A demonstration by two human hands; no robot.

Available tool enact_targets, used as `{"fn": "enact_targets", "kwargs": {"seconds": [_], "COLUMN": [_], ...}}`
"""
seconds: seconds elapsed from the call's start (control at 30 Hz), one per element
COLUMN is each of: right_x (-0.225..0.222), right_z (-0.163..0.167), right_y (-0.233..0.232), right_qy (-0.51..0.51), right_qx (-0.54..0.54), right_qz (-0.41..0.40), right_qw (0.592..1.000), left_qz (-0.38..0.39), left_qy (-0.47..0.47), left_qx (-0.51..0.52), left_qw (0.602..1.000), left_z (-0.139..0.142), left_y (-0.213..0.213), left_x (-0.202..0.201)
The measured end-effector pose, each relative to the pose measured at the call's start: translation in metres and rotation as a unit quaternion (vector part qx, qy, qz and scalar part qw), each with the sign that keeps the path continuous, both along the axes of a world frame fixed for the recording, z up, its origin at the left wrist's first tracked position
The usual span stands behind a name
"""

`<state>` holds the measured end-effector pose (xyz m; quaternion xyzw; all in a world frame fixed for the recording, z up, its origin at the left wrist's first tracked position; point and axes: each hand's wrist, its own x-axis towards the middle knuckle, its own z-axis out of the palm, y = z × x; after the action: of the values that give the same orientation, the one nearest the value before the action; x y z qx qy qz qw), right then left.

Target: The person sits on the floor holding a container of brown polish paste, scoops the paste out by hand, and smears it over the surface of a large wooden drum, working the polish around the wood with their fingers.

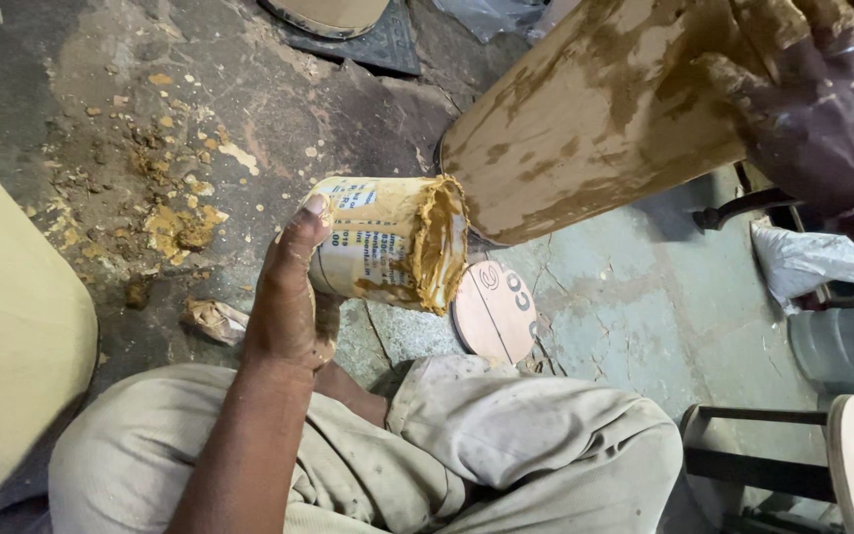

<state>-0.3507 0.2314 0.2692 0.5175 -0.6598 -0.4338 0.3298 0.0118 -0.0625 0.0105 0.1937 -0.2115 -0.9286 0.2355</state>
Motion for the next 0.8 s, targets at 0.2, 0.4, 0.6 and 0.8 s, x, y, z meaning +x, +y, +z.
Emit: {"fn": "enact_targets", "kwargs": {"seconds": [0.2, 0.4, 0.6, 0.8], "right_x": [0.002, 0.014, 0.01, 0.029], "right_z": [0.003, 0.006, 0.003, 0.001], "right_y": [0.0, -0.01, 0.002, -0.002], "right_qy": [0.129, 0.126, 0.056, 0.104], "right_qx": [0.052, 0.057, 0.022, 0.016], "right_qz": [0.043, 0.018, -0.016, 0.053], "right_qw": [0.989, 0.99, 0.998, 0.993], "left_qz": [-0.005, -0.009, -0.017, -0.017], "left_qy": [-0.026, -0.011, -0.005, -0.014], "left_qx": [-0.017, -0.007, -0.015, -0.019], "left_qw": [0.999, 1.0, 1.0, 1.0], "left_z": [-0.001, -0.004, -0.002, -0.002], "left_y": [0.0, 0.0, 0.0, 0.0], "left_x": [0.0, 0.0, 0.0, 0.0]}}
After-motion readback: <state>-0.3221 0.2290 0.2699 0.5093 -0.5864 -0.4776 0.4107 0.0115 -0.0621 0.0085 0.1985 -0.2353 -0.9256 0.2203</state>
